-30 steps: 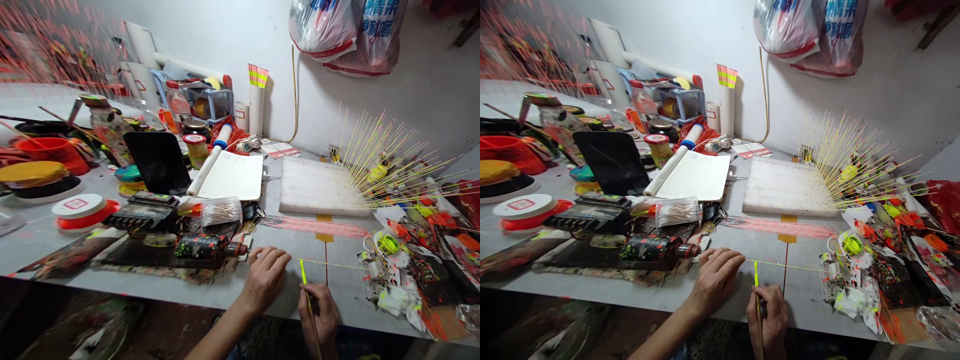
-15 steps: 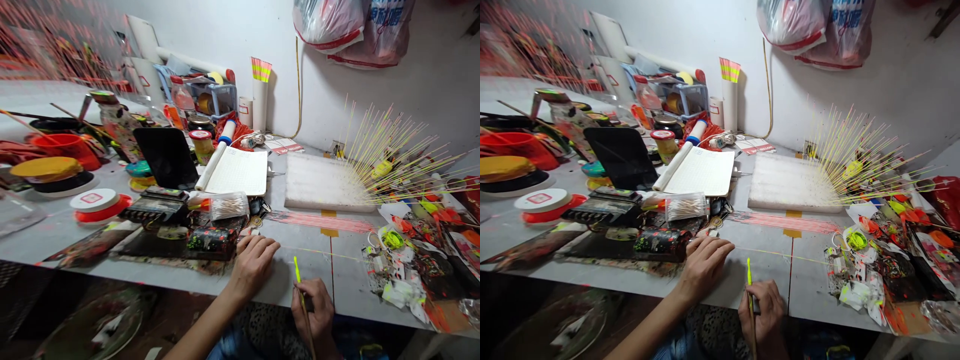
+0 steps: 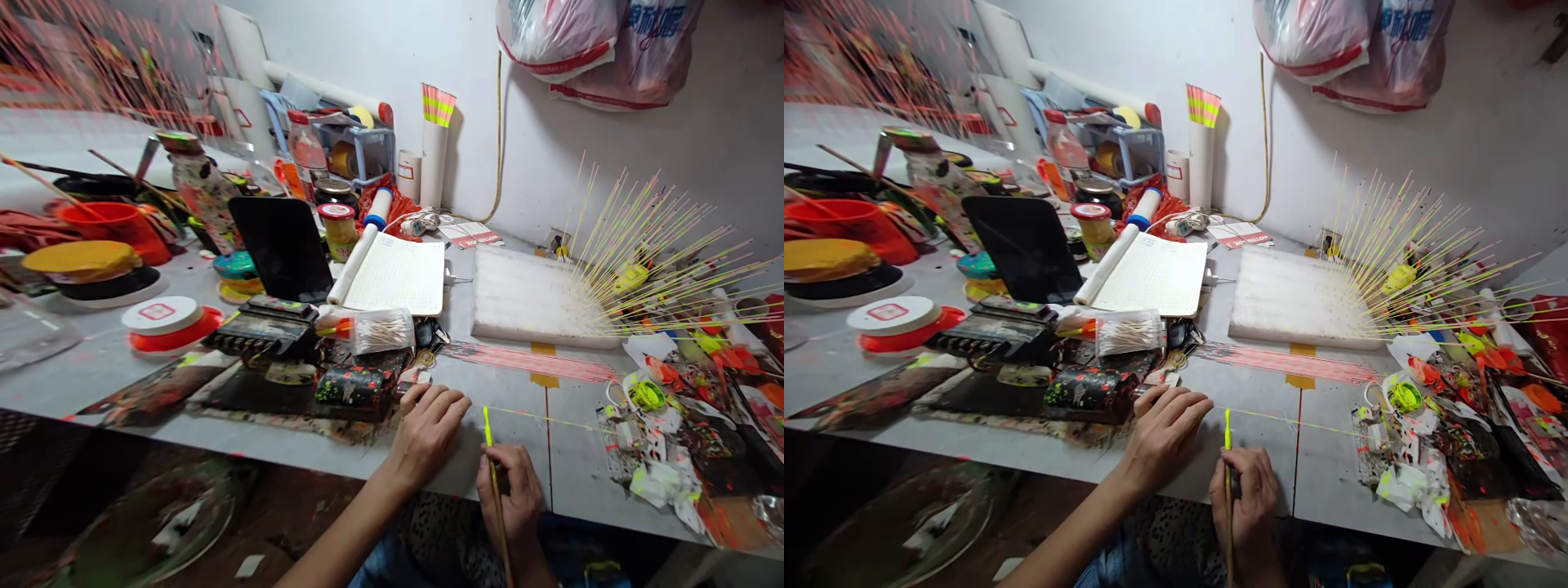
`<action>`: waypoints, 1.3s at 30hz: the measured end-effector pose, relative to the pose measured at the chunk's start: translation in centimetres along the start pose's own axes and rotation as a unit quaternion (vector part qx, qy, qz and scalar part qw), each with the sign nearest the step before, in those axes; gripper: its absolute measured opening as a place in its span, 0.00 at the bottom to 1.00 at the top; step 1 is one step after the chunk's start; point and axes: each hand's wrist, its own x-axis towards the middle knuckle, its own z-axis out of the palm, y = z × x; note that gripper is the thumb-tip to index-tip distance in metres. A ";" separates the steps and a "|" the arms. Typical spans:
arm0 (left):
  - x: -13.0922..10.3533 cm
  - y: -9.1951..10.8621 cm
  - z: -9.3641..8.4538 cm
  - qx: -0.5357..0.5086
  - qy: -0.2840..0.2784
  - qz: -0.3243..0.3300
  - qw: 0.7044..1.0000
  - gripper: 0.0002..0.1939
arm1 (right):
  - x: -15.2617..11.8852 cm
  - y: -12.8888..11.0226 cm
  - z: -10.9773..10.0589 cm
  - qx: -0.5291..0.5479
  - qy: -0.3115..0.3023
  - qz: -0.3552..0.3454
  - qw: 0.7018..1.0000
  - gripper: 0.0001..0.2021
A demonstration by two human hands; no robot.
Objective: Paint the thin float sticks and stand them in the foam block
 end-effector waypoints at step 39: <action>-0.8 -0.2 -0.4 0.006 0.037 -0.051 0.998 0.12 | -1.0 -0.5 2.2 0.025 -0.019 0.014 0.999 0.09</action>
